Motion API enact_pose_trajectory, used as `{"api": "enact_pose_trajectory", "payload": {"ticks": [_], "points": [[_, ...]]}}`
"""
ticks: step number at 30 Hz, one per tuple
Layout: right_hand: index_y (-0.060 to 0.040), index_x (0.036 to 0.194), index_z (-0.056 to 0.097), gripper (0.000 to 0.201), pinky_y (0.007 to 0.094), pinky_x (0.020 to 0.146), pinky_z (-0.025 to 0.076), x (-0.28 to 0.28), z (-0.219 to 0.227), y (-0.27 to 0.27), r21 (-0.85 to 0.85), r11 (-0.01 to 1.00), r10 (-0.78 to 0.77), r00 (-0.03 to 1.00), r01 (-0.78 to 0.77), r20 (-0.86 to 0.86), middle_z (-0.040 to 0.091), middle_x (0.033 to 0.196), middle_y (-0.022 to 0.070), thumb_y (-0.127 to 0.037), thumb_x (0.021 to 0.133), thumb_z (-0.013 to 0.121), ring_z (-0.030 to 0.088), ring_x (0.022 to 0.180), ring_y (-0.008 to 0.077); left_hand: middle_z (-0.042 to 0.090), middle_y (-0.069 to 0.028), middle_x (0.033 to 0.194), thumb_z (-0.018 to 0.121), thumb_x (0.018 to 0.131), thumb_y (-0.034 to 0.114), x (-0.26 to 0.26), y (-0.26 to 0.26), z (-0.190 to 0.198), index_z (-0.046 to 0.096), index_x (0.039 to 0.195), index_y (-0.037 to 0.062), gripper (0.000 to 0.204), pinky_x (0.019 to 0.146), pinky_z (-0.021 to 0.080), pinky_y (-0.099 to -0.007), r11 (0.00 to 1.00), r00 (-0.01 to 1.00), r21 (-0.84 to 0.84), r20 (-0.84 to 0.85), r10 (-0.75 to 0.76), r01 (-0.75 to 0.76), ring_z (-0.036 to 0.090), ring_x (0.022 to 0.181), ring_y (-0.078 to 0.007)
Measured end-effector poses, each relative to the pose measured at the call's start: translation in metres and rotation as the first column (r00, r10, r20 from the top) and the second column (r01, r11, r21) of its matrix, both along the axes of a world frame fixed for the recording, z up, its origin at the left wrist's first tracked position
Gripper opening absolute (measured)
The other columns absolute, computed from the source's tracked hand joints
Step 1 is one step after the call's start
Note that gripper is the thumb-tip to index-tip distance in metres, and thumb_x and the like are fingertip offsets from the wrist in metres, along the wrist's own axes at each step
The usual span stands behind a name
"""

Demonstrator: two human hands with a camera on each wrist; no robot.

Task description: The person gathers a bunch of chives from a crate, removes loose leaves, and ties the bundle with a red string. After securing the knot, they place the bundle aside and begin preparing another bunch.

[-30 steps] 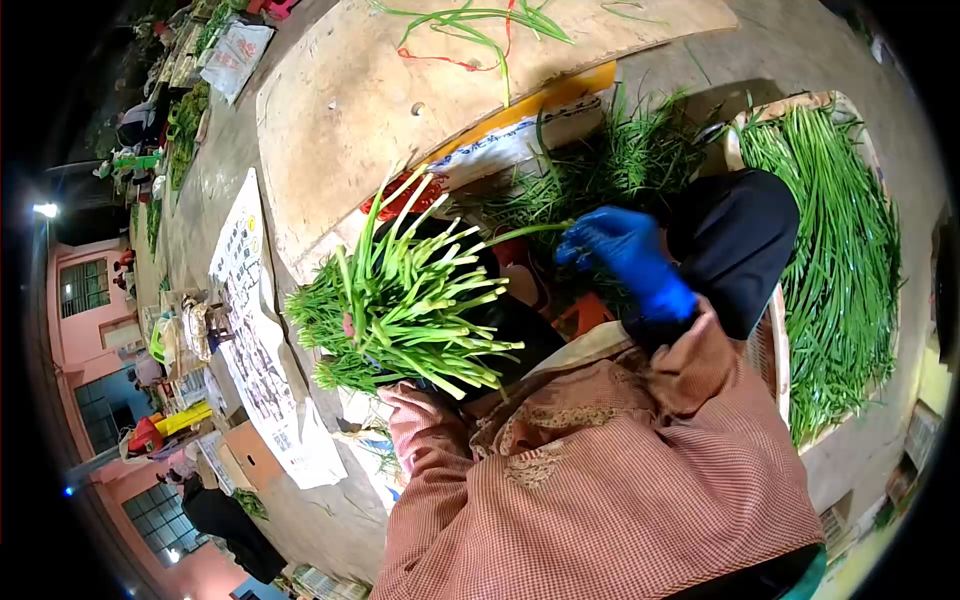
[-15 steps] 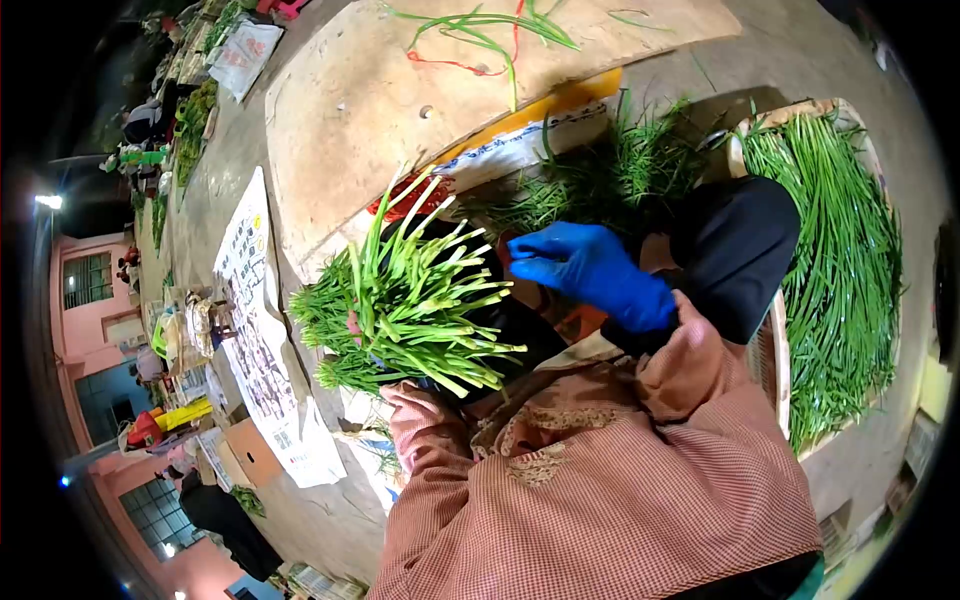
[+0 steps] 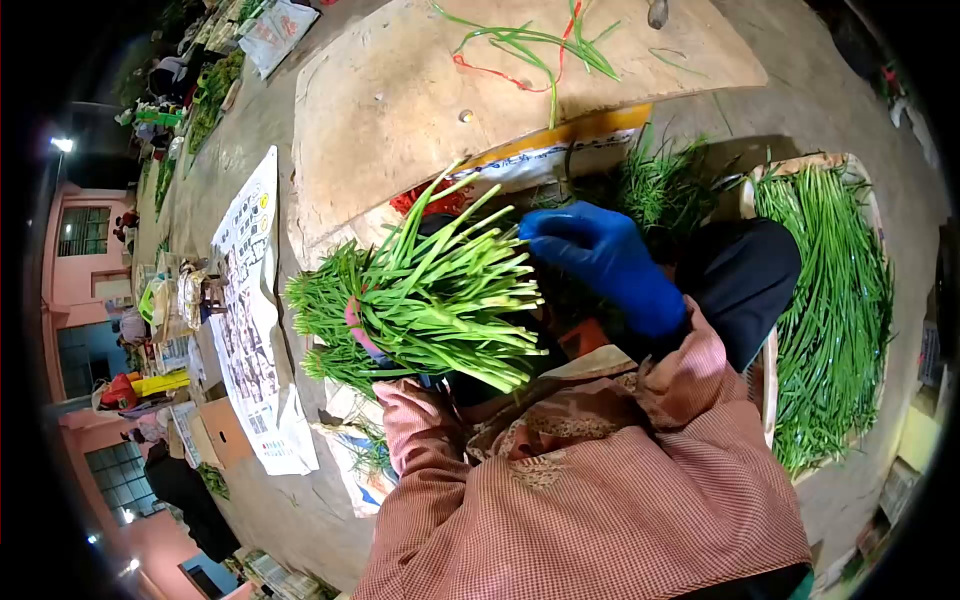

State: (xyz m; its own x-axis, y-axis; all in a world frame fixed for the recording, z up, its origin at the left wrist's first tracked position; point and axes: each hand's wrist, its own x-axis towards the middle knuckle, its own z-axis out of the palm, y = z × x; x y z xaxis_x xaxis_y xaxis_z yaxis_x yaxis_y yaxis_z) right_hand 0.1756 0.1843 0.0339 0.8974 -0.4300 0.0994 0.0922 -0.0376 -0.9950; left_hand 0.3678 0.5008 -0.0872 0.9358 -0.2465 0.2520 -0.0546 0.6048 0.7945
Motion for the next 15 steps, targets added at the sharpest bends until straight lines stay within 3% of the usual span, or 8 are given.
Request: {"api": "enact_pose_trajectory", "payload": {"ticks": [1,4,7,8,9,11,13,15], "points": [[-0.0009,0.096,0.063,0.022,0.0259,0.071,0.049,0.008,0.007,0.005,-0.004,1.0,0.002,1.0,-0.002,0.003,0.063,0.092,0.0089,-0.014,0.078,0.068,0.06,0.08,0.0145,0.058,-0.0222,0.107,0.043,0.089,0.021,-0.001,0.0,0.001,0.05,0.116,0.0028,0.034,0.079,0.051,-0.0485,1.0,1.0,-0.001,0.016,0.001,-0.001,0.06,0.092,-0.034],[-0.0053,0.091,0.064,0.029,0.0275,0.066,0.049,0.029,0.011,0.018,-0.498,0.864,0.036,0.979,0.071,0.203,0.062,0.084,0.0112,-0.018,0.067,0.076,0.061,0.073,0.0211,0.058,-0.0222,0.106,0.043,0.089,0.021,0.0,0.001,0.004,0.05,0.116,0.0027,0.033,0.079,0.051,-0.0484,1.0,0.998,0.001,0.058,0.015,-0.015,0.06,0.092,-0.034],[-0.0037,0.085,0.063,0.023,0.0281,0.06,0.048,0.03,-0.001,0.024,-0.472,0.881,0.055,0.998,-0.03,0.039,0.062,0.079,0.0105,-0.016,0.069,0.074,0.06,0.065,0.0228,0.058,-0.0223,0.106,0.043,0.089,0.021,-0.004,0.001,0.009,0.05,0.115,0.0026,0.033,0.079,0.051,-0.0483,0.999,0.996,0.0,0.087,0.037,-0.037,0.06,0.092,-0.0339],[-0.0034,0.082,0.062,0.019,0.0283,0.056,0.047,0.027,-0.006,0.025,-0.424,0.905,0.062,0.998,-0.042,0.033,0.06,0.075,0.0094,-0.014,0.069,0.073,0.059,0.061,0.0209,0.058,-0.0234,0.104,0.045,0.088,0.012,-0.003,0.002,0.013,0.051,0.109,0.0003,0.025,0.075,0.053,-0.0445,1.0,0.997,0.009,0.07,-0.02,0.019,0.061,0.089,-0.0322],[-0.0034,0.082,0.062,0.019,0.0283,0.056,0.047,0.025,-0.008,0.027,-0.425,0.904,0.068,0.997,-0.049,0.029,0.06,0.075,0.0094,-0.014,0.069,0.073,0.059,0.061,0.0209,0.059,-0.0239,0.103,0.046,0.088,0.012,-0.012,-0.01,0.018,0.052,0.109,0.0006,0.025,0.074,0.054,-0.0434,0.995,0.994,-0.08,0.088,0.058,-0.051,0.061,0.088,-0.0315],[-0.0035,0.082,0.062,0.019,0.0266,0.057,0.047,0.018,-0.012,0.029,-0.371,0.925,0.046,0.995,-0.075,-0.085,0.06,0.075,0.0084,-0.014,0.07,0.073,0.059,0.063,0.0168,0.059,-0.0231,0.103,0.047,0.088,0.011,-0.007,-0.01,0.015,0.052,0.109,0.001,0.025,0.074,0.054,-0.0434,0.999,0.983,-0.049,0.183,0.028,-0.019,0.061,0.088,-0.0313],[-0.0035,0.084,0.063,0.018,0.0246,0.058,0.046,0.014,-0.01,0.028,-0.298,0.949,0.079,0.994,-0.098,-0.074,0.06,0.075,0.0058,-0.012,0.071,0.072,0.056,0.065,0.0112,0.059,-0.0225,0.104,0.047,0.087,0.01,-0.004,-0.009,0.012,0.053,0.11,0.0023,0.025,0.074,0.054,-0.0432,0.997,0.98,-0.018,0.186,0.074,-0.072,0.062,0.087,-0.0308],[-0.0025,0.081,0.063,0.017,0.0264,0.059,0.046,0.009,-0.005,0.027,-0.03,0.998,0.059,0.998,-0.06,-0.032,0.059,0.07,0.0081,-0.015,0.072,0.071,0.057,0.062,0.0153,0.059,-0.0215,0.104,0.048,0.087,0.009,-0.003,-0.009,0.013,0.053,0.11,0.0037,0.025,0.074,0.054,-0.0432,0.999,0.989,0.017,0.144,0.025,-0.028,0.062,0.087,-0.0303]]}}
